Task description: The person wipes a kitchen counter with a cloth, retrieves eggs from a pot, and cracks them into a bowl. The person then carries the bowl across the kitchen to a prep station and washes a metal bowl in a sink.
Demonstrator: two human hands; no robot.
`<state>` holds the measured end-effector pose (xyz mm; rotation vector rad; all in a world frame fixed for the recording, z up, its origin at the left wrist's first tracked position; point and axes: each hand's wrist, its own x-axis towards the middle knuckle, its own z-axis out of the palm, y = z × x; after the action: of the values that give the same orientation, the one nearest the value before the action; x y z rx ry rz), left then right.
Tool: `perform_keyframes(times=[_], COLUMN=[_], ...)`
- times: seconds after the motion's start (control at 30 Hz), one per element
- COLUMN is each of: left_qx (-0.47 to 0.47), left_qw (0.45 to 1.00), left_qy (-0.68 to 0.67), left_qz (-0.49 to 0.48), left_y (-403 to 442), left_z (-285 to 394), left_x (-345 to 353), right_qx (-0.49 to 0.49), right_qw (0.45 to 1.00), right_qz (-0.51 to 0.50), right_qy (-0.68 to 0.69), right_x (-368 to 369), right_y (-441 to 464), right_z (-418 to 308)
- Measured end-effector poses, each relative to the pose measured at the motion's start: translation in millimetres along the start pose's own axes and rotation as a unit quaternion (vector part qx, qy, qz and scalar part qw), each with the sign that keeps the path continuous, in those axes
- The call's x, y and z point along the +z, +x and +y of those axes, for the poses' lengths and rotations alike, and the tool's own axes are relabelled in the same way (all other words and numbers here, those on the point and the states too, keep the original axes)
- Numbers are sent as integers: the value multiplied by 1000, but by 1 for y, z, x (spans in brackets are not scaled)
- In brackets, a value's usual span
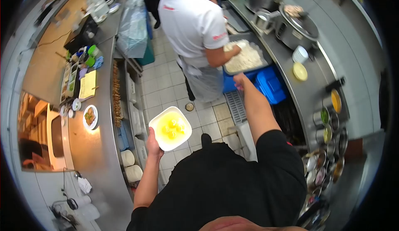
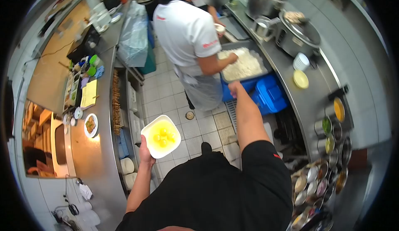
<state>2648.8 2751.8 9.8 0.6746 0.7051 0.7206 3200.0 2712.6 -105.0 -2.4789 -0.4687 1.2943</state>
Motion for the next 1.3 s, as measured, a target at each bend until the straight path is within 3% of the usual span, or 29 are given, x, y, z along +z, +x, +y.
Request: perform_keyframes(times=[0.03,0.13,0.2,0.33,0.4,0.5,0.6,0.63,0.67,0.73,0.8,1.0,1.3], left_qx=[5,13,21,36,33,26,10,7,17,8,4,-28,-66], left_qw=[1000,999,998,997,996,997,997,997,997,999,999,999,996], left_qy=[-10,-25,-39,-42,-47,-48,-55,-58,-60,-37,-28,32,44], left_qz=[2,43,36,55,66,56,52,51,48,36,42,25,-39], left_y=[9,34,62,108,132,179,224,241,258,290,322,414,573], left_z=[4,16,20,41,59,88,112,122,131,156,175,254,307], left_x=[6,16,7,-1,-6,-19,-42,-50,-55,-63,-79,-82,-48], right_qx=[-21,-9,-91,-160,-234,-471,-405,-399,-390,-361,-390,-403,-405], right_qw=[992,957,900,916,898,842,904,907,898,900,855,836,743], right_qz=[-51,-150,-254,-295,-265,-84,-132,-108,-84,-25,72,127,204], right_qy=[-110,-249,-342,-220,-261,-248,-27,79,183,243,334,351,492], right_x=[4,61,108,186,189,224,177,163,147,110,92,92,42], right_y=[33,29,23,-15,-35,49,37,36,37,42,52,48,126], right_z=[-4,-26,-61,-143,-199,-262,-373,-403,-430,-470,-486,-509,-582])
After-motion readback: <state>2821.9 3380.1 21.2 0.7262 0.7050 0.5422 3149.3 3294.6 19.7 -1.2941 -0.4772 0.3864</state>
